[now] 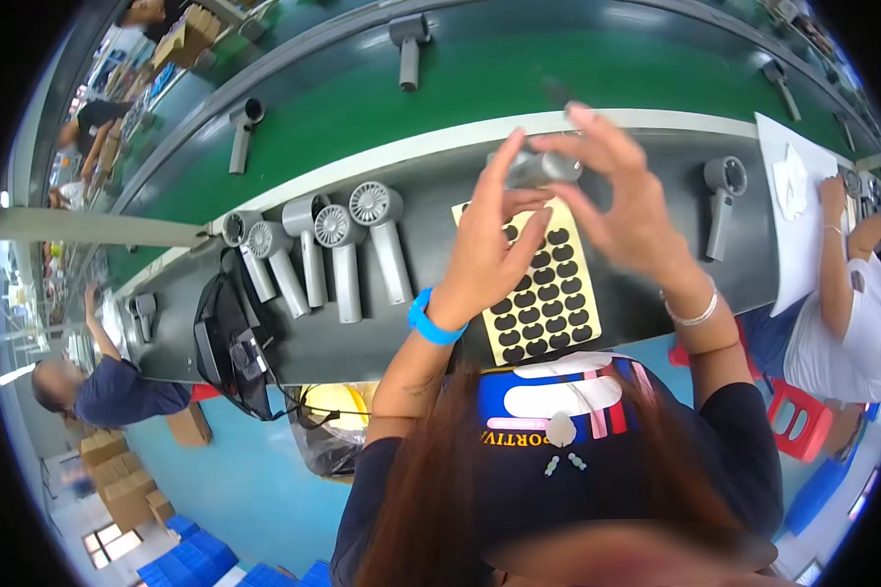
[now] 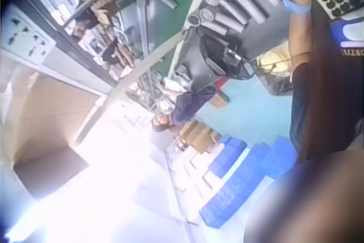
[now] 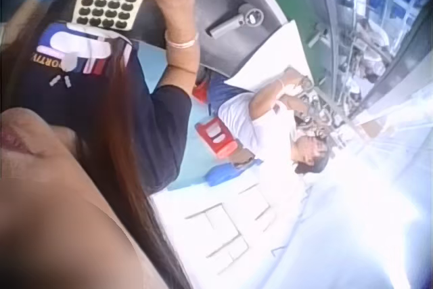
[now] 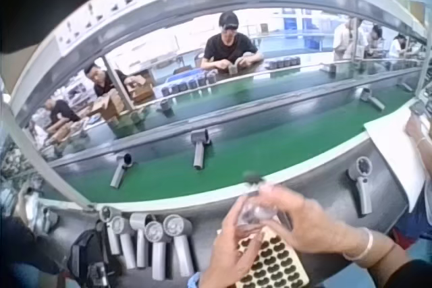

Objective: Assembling small circular parts into grey cylindrical components and placing them into a tray at an assembly station.

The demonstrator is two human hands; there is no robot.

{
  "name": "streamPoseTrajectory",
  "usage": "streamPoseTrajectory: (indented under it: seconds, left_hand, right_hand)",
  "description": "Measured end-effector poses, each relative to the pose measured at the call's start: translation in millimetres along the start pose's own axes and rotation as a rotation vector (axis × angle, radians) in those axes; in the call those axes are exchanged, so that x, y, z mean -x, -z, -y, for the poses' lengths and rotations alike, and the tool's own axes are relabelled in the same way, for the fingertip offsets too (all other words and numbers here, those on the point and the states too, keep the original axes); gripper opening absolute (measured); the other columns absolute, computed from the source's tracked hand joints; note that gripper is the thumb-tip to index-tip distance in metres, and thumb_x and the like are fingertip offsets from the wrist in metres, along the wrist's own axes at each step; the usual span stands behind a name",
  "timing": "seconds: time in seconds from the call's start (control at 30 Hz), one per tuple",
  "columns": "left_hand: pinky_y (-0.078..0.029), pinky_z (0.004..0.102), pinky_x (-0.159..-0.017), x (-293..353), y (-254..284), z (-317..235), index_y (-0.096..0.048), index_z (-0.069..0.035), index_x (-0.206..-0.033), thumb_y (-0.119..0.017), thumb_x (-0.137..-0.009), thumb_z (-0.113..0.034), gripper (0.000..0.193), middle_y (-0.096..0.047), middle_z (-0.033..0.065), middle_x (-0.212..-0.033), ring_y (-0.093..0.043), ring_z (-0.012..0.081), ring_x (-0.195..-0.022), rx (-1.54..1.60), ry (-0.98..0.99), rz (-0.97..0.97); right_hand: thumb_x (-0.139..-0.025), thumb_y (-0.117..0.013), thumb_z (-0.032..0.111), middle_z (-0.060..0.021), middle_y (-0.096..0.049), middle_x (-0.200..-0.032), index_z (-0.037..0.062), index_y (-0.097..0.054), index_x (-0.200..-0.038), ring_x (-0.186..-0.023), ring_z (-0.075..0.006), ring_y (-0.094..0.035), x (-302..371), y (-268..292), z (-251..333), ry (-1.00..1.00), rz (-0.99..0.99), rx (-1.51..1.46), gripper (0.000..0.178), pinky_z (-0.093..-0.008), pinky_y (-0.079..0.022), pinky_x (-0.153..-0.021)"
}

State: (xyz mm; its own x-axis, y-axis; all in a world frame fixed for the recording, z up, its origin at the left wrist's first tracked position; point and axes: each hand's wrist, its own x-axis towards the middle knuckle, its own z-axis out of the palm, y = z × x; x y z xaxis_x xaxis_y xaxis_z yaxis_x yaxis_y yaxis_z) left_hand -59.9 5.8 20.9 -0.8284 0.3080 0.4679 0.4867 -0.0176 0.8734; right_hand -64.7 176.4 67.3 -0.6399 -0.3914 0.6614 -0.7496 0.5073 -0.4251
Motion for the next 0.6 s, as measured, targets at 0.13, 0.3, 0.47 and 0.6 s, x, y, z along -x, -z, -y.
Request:
streamPoseTrajectory:
  seconds: [0.13,0.3,0.47,0.6]
  left_hand:
    - [-0.052,0.0330,-0.085,9,8,4,-0.025,-0.002,-0.143,-0.057,-0.083,0.004,0.068,-0.040,0.0190,-0.136,-0.061,0.0231,-0.103,0.190,0.144,0.003]
    - [-0.050,0.0407,-0.093,27,18,7,-0.044,0.001,-0.132,-0.047,-0.094,-0.013,0.040,-0.044,0.0175,-0.131,-0.057,0.0323,-0.110,0.263,0.145,-0.051]
    - [-0.052,0.0436,-0.091,29,21,10,-0.050,0.004,-0.125,-0.042,-0.096,-0.012,0.034,-0.045,0.0170,-0.130,-0.059,0.0349,-0.107,0.211,0.217,-0.055]
    - [-0.052,0.0439,-0.091,29,17,1,-0.052,0.005,-0.123,-0.039,-0.097,-0.015,0.034,-0.045,0.0173,-0.131,-0.059,0.0353,-0.106,0.304,0.251,-0.095]
  right_hand:
    - [-0.076,-0.067,-0.006,-0.0155,-0.056,-0.126,0.0052,-0.028,-0.136,-0.123,-0.0296,-0.049,4,-19,10,-0.099,0.058,-0.118,0.072,-0.0419,-0.037,-0.104]
    - [-0.079,-0.064,-0.007,-0.0159,-0.053,-0.122,-0.0012,-0.050,-0.118,-0.110,-0.0239,-0.055,4,-10,6,-0.312,-0.127,-0.387,0.042,-0.0313,-0.043,-0.093]
    - [-0.084,-0.062,-0.005,-0.0093,-0.058,-0.097,-0.0039,-0.060,-0.096,-0.089,-0.0144,-0.055,23,-10,8,-0.476,-0.223,-0.439,0.013,-0.0255,-0.044,-0.080]
    - [-0.084,-0.061,-0.005,-0.0093,-0.059,-0.095,-0.0055,-0.060,-0.095,-0.085,-0.0133,-0.055,25,-7,23,-0.620,-0.221,-0.632,0.011,-0.0235,-0.044,-0.077]
